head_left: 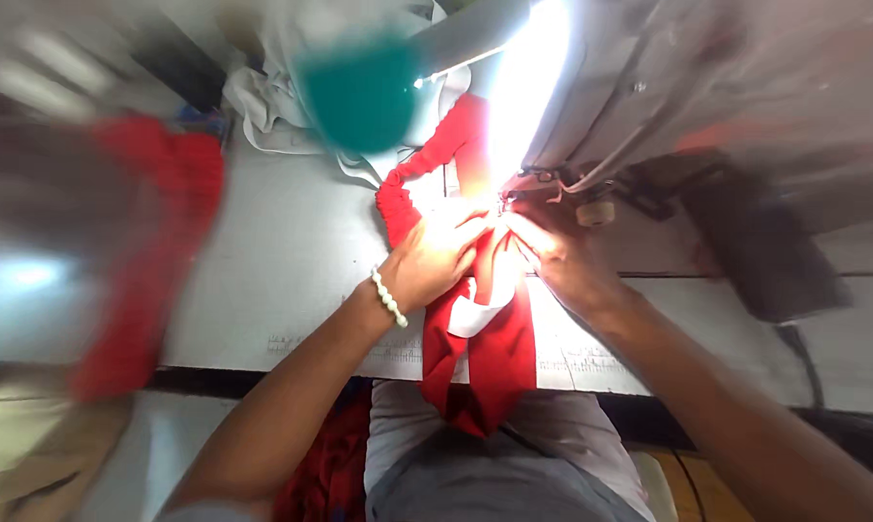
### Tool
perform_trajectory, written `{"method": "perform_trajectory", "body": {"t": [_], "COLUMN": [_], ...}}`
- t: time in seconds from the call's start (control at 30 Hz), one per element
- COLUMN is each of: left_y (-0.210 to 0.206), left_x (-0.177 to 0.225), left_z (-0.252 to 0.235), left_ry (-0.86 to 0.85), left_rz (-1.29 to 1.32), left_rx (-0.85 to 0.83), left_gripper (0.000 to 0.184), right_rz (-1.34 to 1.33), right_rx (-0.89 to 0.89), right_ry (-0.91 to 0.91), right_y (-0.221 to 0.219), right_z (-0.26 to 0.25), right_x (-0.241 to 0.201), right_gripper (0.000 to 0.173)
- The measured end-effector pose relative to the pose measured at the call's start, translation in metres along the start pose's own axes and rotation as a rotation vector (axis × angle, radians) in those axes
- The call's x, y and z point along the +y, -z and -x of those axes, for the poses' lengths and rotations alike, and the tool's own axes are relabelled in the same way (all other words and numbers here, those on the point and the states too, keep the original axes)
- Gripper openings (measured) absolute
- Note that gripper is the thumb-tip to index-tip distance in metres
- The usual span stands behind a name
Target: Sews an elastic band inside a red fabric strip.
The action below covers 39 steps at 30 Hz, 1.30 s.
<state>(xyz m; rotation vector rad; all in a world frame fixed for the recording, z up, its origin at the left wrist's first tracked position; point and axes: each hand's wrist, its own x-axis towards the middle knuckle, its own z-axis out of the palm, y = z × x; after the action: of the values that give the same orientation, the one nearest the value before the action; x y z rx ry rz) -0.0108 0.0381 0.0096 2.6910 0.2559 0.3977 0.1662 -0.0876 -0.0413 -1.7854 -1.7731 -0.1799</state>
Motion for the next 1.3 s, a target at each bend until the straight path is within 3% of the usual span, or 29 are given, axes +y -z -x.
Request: {"method": "perform_trajectory", "body": {"t": [0.07,0.23,0.37,0.47,0.63,0.73,0.8,0.87,0.97,1.07,1.17,1.3], "left_y": [0.004,0.015,0.016,0.014,0.015,0.015,0.008,-0.002,-0.017,-0.022,-0.011,0.027], "left_x": [0.013,0.068,0.106,0.117,0.143,0.156,0.156,0.151,0.142,0.126,0.1,0.074], "left_z": [0.019,0.108,0.158,0.168,0.166,0.174,0.18,0.182,0.173,0.155,0.157,0.175], "left_ry": [0.08,0.257,0.484,0.577,0.36,0.421,0.553,0.6,0.42,0.269,0.396,0.633], "left_rz": [0.034,0.027,-0.159,-0.123,-0.172,-0.147,-0.097,-0.11,-0.247,-0.351,-0.447,-0.558], "left_rx": [-0.012,-0.105,-0.055,0.001,0.26,0.193,0.066,0.04,0.256,0.282,0.265,0.177], "left_gripper": [0.032,0.065,0.05,0.037,0.016,0.032,0.041,0.035,0.027,0.033,0.04,0.017], "right_rz": [-0.002,-0.012,-0.092,-0.134,-0.131,-0.057,-0.045,-0.039,-0.03,-0.076,-0.203,-0.356], "right_rx": [-0.002,-0.004,-0.081,-0.054,0.014,0.033,0.034,0.035,0.023,0.04,0.09,0.119], "right_ry": [-0.005,-0.036,-0.089,-0.064,0.18,0.258,0.249,0.227,0.201,0.189,0.124,-0.151], "right_y": [-0.001,0.002,0.012,0.022,0.024,0.022,0.018,0.013,0.01,0.011,0.024,0.04], "right_z": [0.001,-0.002,-0.001,0.005,0.01,0.016,0.024,0.031,0.034,0.038,0.053,0.083], "right_x": [0.001,-0.006,-0.012,-0.028,-0.05,-0.058,-0.063,-0.066,-0.071,-0.077,-0.085,-0.099], "right_gripper": [0.021,0.02,0.024,0.025,0.018,0.013,0.013,0.014,0.018,0.019,0.018,0.018]}}
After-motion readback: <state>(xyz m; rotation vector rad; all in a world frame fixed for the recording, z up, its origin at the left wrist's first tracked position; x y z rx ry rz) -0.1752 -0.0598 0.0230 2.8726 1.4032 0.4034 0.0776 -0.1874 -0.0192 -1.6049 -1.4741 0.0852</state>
